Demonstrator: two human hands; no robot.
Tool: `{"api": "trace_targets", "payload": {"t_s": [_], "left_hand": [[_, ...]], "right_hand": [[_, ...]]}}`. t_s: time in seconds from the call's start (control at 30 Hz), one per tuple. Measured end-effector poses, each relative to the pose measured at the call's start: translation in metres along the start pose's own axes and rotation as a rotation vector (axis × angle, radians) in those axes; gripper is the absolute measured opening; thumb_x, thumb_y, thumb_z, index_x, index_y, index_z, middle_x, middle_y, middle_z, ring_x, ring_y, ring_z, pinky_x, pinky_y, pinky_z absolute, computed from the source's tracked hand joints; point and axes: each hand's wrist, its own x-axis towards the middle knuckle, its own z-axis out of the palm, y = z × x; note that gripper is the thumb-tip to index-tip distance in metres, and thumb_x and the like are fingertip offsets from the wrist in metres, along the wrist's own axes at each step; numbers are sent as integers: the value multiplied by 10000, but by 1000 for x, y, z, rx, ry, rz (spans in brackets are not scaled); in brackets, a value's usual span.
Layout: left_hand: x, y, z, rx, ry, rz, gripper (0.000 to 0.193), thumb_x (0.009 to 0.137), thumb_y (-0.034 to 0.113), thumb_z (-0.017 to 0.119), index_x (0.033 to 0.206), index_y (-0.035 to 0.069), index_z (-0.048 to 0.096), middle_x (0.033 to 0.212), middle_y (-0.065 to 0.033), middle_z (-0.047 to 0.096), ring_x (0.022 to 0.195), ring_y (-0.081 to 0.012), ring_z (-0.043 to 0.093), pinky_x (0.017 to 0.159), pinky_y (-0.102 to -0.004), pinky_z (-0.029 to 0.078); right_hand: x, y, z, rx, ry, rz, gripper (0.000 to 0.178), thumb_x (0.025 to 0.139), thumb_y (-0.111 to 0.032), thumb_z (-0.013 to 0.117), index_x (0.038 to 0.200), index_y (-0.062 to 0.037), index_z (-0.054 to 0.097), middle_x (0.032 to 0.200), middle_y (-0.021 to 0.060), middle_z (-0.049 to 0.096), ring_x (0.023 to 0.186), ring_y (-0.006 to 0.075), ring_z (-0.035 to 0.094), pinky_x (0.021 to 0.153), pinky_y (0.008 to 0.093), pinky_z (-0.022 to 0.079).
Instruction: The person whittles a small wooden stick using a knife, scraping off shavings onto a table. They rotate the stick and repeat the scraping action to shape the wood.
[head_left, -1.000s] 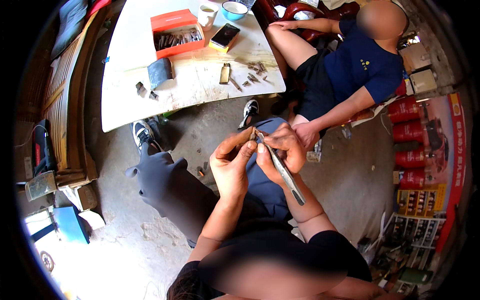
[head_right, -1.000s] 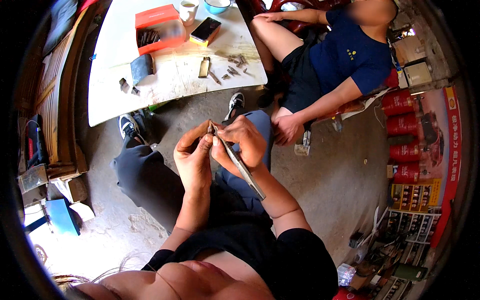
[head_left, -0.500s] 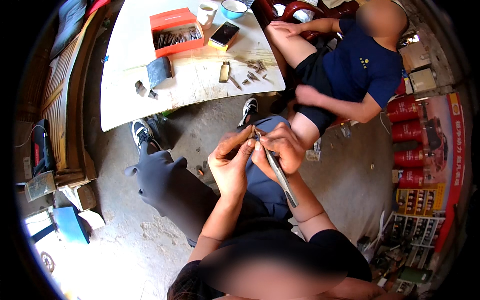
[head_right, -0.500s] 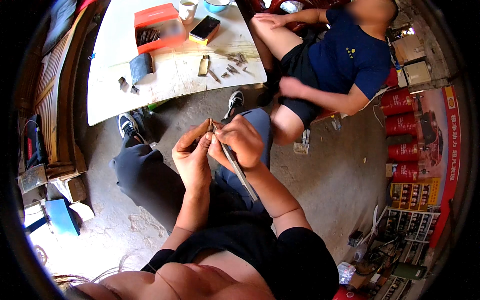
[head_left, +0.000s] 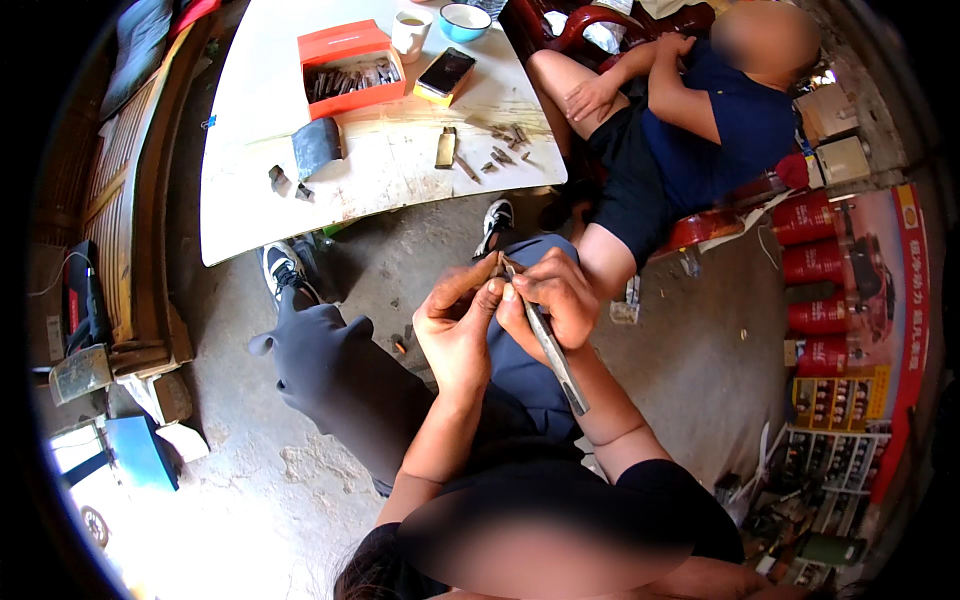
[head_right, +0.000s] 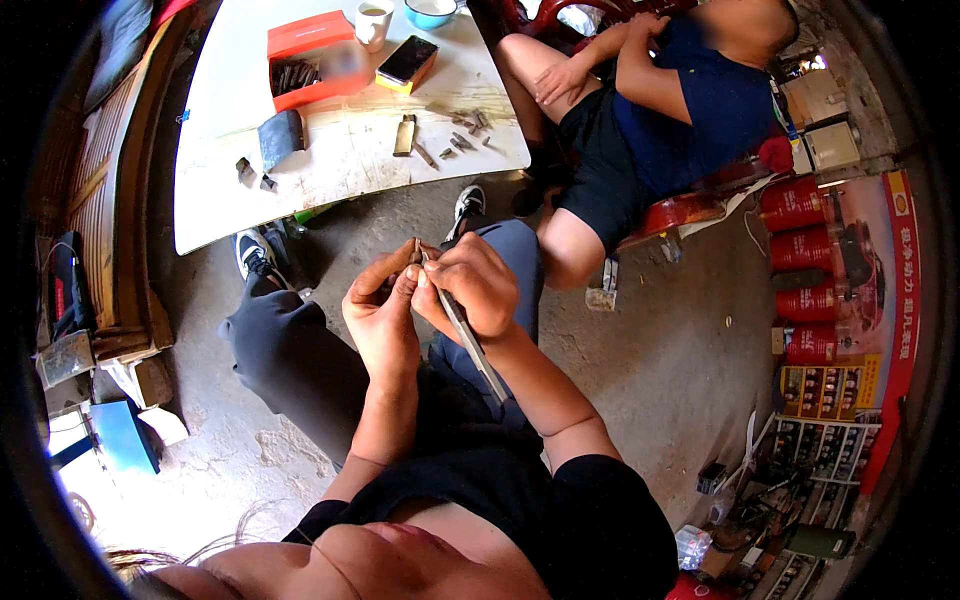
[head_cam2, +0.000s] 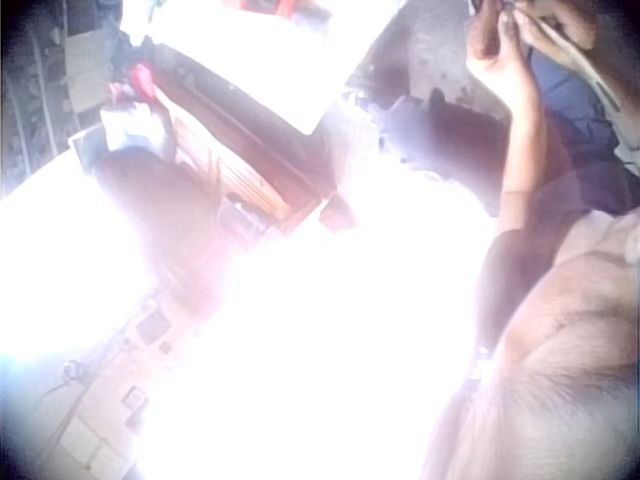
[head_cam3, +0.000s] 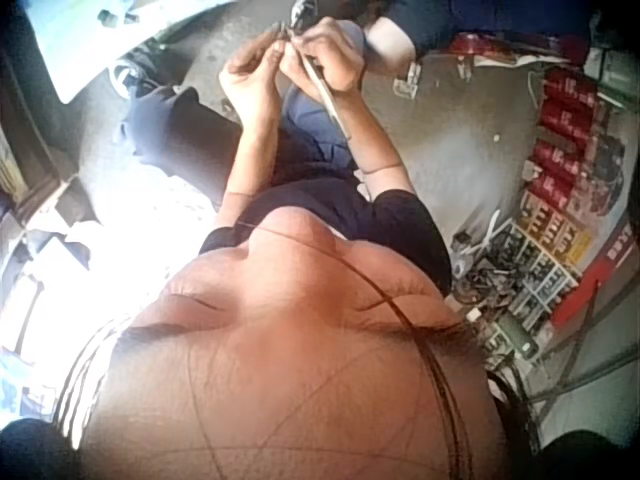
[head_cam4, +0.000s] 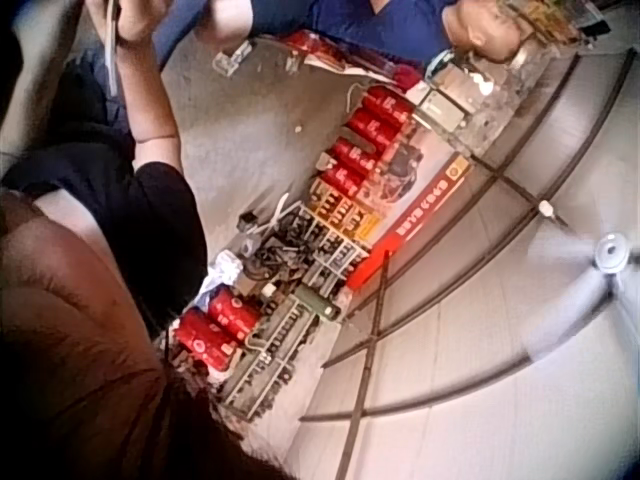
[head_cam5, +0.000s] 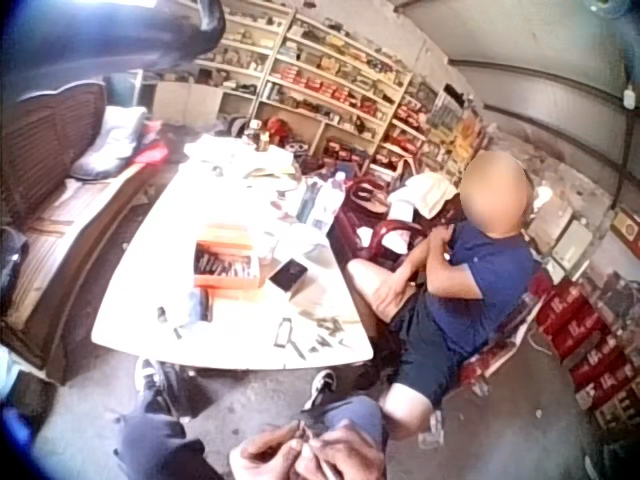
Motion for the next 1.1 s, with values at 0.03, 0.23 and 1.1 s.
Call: {"api": "trace_targets", "payload": {"t_s": [0.03, 0.23, 1.1], "left_hand": [[0, 0, 0, -4, 6, -4, 247, 787, -88, 649, 1031, -52, 653, 906, -57, 613, 855, -121, 584, 799, -234, 468], [-1, 1, 2, -22, -16, 7, 246, 787, -84, 654, 1032, -58, 651, 879, -47, 607, 835, -115, 575, 793, -228, 466], [1, -6, 2, 55, 6, 36, 244, 809, -71, 629, 1051, -46, 634, 951, -63, 629, 858, -109, 590, 790, -236, 467]], "right_hand": [[0, 0, 0, 14, 1, 11, 137, 690, 25, 678, 758, -4, 563, 679, 95, 569, 538, 222, 527, 502, 306, 439], [-3, 1, -1, 2, 38, 22, 150, 675, 29, 683, 755, -2, 560, 672, 98, 565, 538, 225, 525, 501, 308, 433], [-4, 2, 3, 37, 69, 68, 171, 669, 61, 675, 770, 4, 549, 690, 105, 584, 569, 237, 551, 534, 323, 440]]}}
